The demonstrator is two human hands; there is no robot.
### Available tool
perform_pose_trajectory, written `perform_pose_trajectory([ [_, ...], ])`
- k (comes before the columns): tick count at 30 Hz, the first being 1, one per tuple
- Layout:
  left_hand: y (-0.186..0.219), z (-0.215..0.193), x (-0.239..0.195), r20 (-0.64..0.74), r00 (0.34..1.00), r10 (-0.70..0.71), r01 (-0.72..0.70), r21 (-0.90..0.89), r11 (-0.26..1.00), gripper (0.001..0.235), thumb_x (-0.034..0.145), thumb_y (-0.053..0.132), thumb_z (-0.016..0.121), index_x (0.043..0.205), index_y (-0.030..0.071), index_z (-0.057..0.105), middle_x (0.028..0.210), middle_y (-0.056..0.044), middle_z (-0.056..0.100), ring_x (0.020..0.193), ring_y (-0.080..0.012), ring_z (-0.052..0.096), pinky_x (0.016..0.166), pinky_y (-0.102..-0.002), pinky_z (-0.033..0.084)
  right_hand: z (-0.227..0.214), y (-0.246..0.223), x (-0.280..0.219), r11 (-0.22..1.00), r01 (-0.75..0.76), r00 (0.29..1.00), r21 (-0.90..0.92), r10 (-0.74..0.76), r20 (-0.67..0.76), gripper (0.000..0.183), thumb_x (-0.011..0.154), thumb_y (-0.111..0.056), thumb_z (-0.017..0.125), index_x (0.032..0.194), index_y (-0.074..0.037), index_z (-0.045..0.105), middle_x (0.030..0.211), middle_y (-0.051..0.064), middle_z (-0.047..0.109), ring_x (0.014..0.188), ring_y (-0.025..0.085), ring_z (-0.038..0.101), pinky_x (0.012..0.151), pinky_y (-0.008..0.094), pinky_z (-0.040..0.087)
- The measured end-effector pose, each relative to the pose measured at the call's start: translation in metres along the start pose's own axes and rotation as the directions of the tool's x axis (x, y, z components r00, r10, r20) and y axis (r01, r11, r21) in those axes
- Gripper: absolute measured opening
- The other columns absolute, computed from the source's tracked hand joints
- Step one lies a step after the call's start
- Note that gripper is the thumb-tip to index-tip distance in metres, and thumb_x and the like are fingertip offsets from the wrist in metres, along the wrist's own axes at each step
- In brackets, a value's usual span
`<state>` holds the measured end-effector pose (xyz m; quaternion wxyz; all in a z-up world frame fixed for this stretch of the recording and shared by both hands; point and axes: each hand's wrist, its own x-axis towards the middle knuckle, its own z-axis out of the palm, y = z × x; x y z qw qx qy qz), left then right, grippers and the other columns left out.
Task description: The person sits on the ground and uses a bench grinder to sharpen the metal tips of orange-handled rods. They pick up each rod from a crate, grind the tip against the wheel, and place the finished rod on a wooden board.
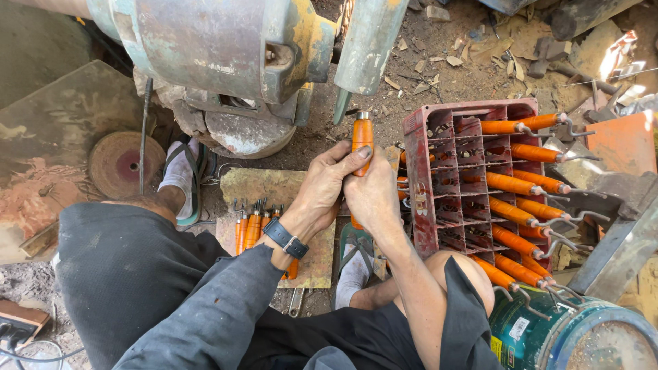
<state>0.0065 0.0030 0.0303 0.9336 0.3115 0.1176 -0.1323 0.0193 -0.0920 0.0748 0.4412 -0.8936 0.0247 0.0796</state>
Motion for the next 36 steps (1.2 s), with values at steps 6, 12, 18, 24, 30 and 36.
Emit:
perform_pose_trajectory([
  [6,-0.001,-0.001,-0.003,0.013,1.0,-0.011,0.011,-0.008,1.0,0.04,0.091,0.026,0.076,0.12,0.0,0.065,0.103,-0.006,0.07,0.094,-0.0132,0.067,0.085,-0.03,0.056,-0.001,-0.006,-0.004,0.995,-0.1,0.995,-0.007,0.1,0.023,0.022,0.083,-0.004,0.057,0.104,0.005,0.054,0.071,0.02,0.068,0.057,0.03,0.073,0.049,0.042,0.057],
  [12,-0.005,-0.002,-0.006,0.011,1.0,-0.026,0.027,-0.046,0.999,0.038,0.092,0.024,0.075,0.121,0.002,0.065,0.105,-0.005,0.07,0.096,-0.0134,0.067,0.087,-0.031,0.055,-0.003,-0.006,-0.008,0.996,-0.081,0.997,-0.046,0.082,0.005,0.022,0.083,-0.006,0.059,0.103,0.004,0.054,0.073,0.023,0.069,0.062,0.033,0.074,0.055,0.044,0.057],
  [18,-0.008,-0.004,-0.01,0.02,1.0,-0.022,0.024,-0.073,0.997,0.038,0.092,0.022,0.075,0.123,0.002,0.065,0.106,-0.004,0.07,0.098,-0.0132,0.066,0.091,-0.032,0.054,-0.001,0.0,-0.014,0.992,0.009,0.999,-0.129,-0.014,-0.031,0.022,0.085,-0.008,0.061,0.103,0.004,0.057,0.079,0.025,0.07,0.074,0.037,0.073,0.065,0.046,0.056],
  [24,-0.005,-0.003,-0.011,0.031,0.999,-0.014,0.015,-0.051,0.999,0.037,0.093,0.024,0.074,0.121,0.002,0.065,0.103,-0.005,0.07,0.093,-0.0123,0.067,0.084,-0.03,0.055,-0.001,-0.006,-0.012,0.99,-0.111,0.994,-0.088,0.112,0.007,0.023,0.085,-0.01,0.06,0.103,0.004,0.054,0.078,0.024,0.069,0.069,0.035,0.074,0.061,0.045,0.057],
  [30,0.001,-0.001,-0.007,0.021,1.0,0.006,-0.006,-0.012,1.0,0.036,0.095,0.024,0.074,0.118,-0.001,0.064,0.099,-0.006,0.07,0.088,-0.0123,0.067,0.078,-0.029,0.056,0.0,-0.01,-0.01,1.0,0.003,1.0,-0.028,-0.003,-0.002,0.022,0.086,-0.007,0.057,0.106,0.002,0.057,0.077,0.021,0.07,0.068,0.033,0.074,0.059,0.043,0.056],
  [36,0.004,0.0,-0.004,0.014,1.0,0.004,-0.004,-0.016,1.0,0.034,0.093,0.024,0.073,0.118,0.001,0.066,0.098,-0.006,0.071,0.087,-0.0119,0.068,0.077,-0.028,0.056,0.001,-0.013,-0.004,0.997,-0.07,0.998,-0.019,0.07,-0.002,0.022,0.087,-0.007,0.055,0.106,0.003,0.056,0.079,0.021,0.069,0.067,0.033,0.073,0.058,0.043,0.057],
])
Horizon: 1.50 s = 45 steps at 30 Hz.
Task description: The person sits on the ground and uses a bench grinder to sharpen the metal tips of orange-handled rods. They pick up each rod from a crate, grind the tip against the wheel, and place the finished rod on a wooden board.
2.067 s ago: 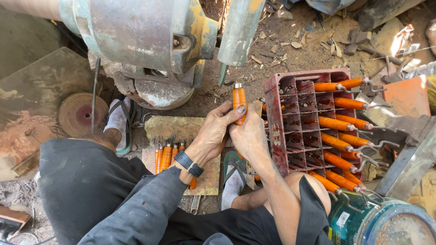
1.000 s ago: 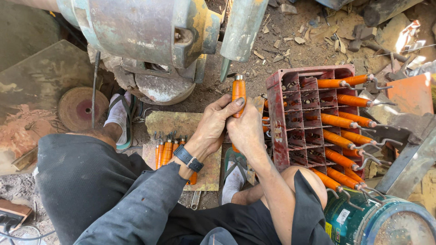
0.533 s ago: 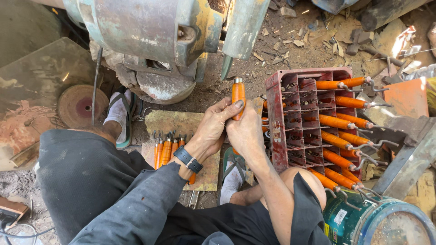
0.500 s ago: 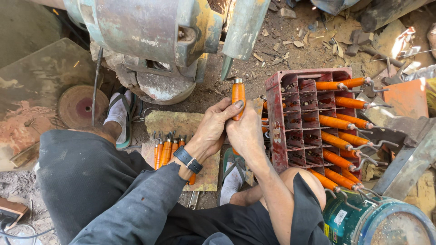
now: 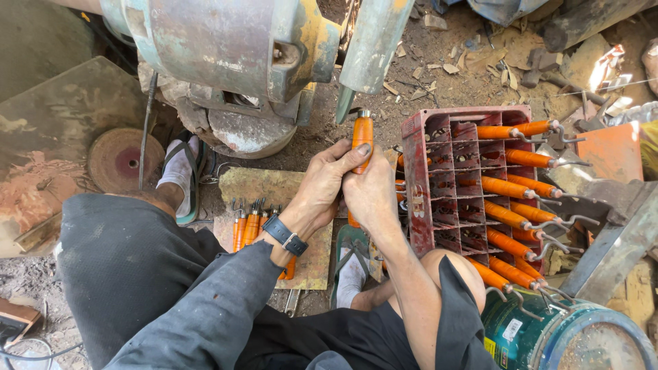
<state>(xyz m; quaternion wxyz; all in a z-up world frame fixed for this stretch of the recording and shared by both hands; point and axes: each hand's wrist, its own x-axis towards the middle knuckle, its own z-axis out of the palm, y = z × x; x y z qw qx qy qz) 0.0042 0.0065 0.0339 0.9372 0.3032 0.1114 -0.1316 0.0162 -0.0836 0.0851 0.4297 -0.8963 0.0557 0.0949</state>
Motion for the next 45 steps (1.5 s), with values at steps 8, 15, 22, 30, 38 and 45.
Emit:
perform_pose_trajectory([
  [8,-0.003,-0.003,-0.004,0.0,1.0,0.001,-0.001,-0.015,1.0,0.034,0.094,0.025,0.074,0.117,0.002,0.066,0.099,-0.005,0.07,0.09,-0.0123,0.067,0.079,-0.029,0.056,0.003,0.004,-0.005,0.992,0.108,0.994,-0.063,-0.11,-0.028,0.024,0.088,-0.008,0.059,0.109,0.004,0.057,0.081,0.023,0.07,0.072,0.034,0.072,0.061,0.043,0.056],
  [15,-0.005,0.001,-0.017,-0.004,1.0,-0.025,0.025,0.008,1.0,0.038,0.092,0.025,0.074,0.121,0.002,0.065,0.1,-0.004,0.071,0.087,-0.0099,0.069,0.077,-0.027,0.058,-0.001,0.014,-0.014,0.998,0.059,0.998,-0.005,-0.059,0.012,0.021,0.085,-0.002,0.058,0.105,0.005,0.056,0.074,0.019,0.069,0.062,0.028,0.072,0.052,0.038,0.056],
  [22,-0.002,0.018,-0.033,-0.057,0.998,-0.006,0.024,0.333,0.943,0.038,0.094,0.03,0.072,0.121,0.003,0.068,0.079,0.0,0.067,0.048,-0.0018,0.049,0.034,-0.02,0.033,-0.005,0.036,-0.028,0.825,-0.104,0.992,0.555,0.048,0.116,0.015,0.088,0.001,0.053,0.103,-0.001,0.055,0.068,0.007,0.06,0.045,0.017,0.058,0.037,0.031,0.047],
  [30,-0.016,0.006,-0.033,0.054,0.993,0.107,-0.12,0.463,0.878,0.032,0.098,0.021,0.072,0.112,-0.007,0.068,0.093,-0.008,0.071,0.08,-0.0071,0.06,0.067,-0.026,0.052,-0.002,0.067,-0.043,0.745,-0.121,0.984,0.656,0.002,0.179,0.027,0.092,0.0,0.057,0.118,0.001,0.05,0.087,0.01,0.06,0.067,0.016,0.061,0.056,0.03,0.051],
  [38,0.014,0.0,-0.028,-0.021,0.993,0.12,-0.089,0.548,0.832,0.037,0.093,0.019,0.071,0.12,-0.005,0.061,0.105,-0.016,0.076,0.083,-0.0114,0.067,0.072,-0.028,0.057,0.019,0.059,-0.056,0.695,-0.069,0.95,0.716,-0.174,0.26,0.061,0.081,0.004,0.06,0.139,-0.008,0.045,0.122,0.005,0.063,0.11,0.011,0.064,0.094,0.025,0.053],
  [45,0.054,0.004,-0.035,0.039,0.99,-0.135,0.11,0.379,0.919,0.034,0.093,0.019,0.064,0.122,0.004,0.056,0.102,-0.014,0.076,0.077,-0.0154,0.07,0.068,-0.029,0.058,0.036,0.08,-0.038,0.247,-0.583,0.714,0.774,-0.298,0.633,0.022,0.087,-0.002,0.072,0.103,-0.004,0.057,0.076,0.006,0.06,0.06,0.018,0.062,0.054,0.033,0.055],
])
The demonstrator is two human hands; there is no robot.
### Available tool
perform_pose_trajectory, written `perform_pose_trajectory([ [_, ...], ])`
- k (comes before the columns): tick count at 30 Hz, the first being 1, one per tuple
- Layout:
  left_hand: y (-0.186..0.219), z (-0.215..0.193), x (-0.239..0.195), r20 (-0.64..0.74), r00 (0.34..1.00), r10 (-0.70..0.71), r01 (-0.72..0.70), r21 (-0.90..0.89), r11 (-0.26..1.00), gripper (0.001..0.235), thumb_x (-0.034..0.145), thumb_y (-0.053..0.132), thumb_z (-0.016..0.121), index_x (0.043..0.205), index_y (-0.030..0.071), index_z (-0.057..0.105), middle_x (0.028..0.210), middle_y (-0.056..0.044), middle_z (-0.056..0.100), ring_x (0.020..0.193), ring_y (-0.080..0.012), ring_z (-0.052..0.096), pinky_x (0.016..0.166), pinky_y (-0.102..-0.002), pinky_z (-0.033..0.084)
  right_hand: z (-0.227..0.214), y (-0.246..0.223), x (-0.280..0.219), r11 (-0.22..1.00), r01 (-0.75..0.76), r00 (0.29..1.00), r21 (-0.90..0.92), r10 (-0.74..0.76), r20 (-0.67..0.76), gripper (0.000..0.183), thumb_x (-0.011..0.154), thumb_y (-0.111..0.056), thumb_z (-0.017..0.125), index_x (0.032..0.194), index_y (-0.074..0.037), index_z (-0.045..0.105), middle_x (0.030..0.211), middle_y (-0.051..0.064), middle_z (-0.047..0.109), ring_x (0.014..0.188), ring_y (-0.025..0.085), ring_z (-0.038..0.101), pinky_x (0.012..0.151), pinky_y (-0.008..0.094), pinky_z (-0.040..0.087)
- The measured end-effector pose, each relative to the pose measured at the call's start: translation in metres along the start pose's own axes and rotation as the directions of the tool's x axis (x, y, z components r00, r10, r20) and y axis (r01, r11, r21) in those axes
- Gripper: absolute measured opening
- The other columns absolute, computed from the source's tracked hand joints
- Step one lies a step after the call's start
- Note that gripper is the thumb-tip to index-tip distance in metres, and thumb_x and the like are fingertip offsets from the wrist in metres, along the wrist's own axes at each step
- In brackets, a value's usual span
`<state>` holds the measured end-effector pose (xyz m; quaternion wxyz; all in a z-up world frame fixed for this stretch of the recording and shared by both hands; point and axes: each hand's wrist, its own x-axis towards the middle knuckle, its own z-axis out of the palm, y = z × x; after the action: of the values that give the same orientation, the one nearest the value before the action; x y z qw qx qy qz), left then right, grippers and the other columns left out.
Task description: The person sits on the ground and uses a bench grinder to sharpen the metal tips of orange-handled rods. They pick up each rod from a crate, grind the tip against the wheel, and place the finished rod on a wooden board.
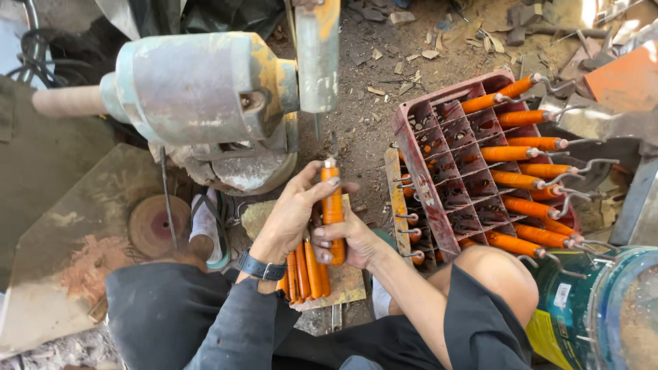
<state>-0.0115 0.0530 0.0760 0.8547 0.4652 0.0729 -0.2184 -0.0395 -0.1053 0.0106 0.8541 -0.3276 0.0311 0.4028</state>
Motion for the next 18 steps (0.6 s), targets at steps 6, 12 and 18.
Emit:
perform_pose_trajectory([
  [6,-0.004,-0.014,0.018,-0.164,0.982,0.098,-0.058,0.232,0.971,0.034,0.093,0.012,0.07,0.122,-0.002,0.06,0.092,-0.011,0.072,0.079,-0.0138,0.07,0.068,-0.027,0.058,0.007,0.012,0.028,0.96,0.074,0.988,-0.268,-0.107,-0.111,0.018,0.087,-0.005,0.075,0.1,-0.001,0.062,0.079,0.008,0.065,0.058,0.016,0.063,0.053,0.03,0.053],
  [12,-0.003,-0.032,0.025,-0.187,0.982,0.037,-0.009,0.148,0.989,0.036,0.092,0.012,0.067,0.124,-0.002,0.058,0.088,-0.012,0.072,0.068,-0.0181,0.063,0.059,-0.03,0.052,0.017,0.013,0.037,0.994,0.02,0.996,-0.105,-0.029,-0.088,0.028,0.076,-0.005,0.073,0.101,-0.005,0.062,0.078,0.004,0.067,0.06,0.018,0.067,0.057,0.031,0.058],
  [18,0.0,-0.041,0.025,-0.159,0.986,0.056,-0.025,0.192,0.981,0.041,0.092,0.011,0.066,0.129,-0.004,0.058,0.092,-0.012,0.072,0.085,-0.0163,0.07,0.074,-0.027,0.057,0.013,0.024,0.056,0.989,0.024,0.999,-0.143,-0.03,-0.039,0.016,0.082,-0.003,0.072,0.091,0.0,0.059,0.065,0.004,0.058,0.049,0.015,0.057,0.045,0.029,0.048],
])
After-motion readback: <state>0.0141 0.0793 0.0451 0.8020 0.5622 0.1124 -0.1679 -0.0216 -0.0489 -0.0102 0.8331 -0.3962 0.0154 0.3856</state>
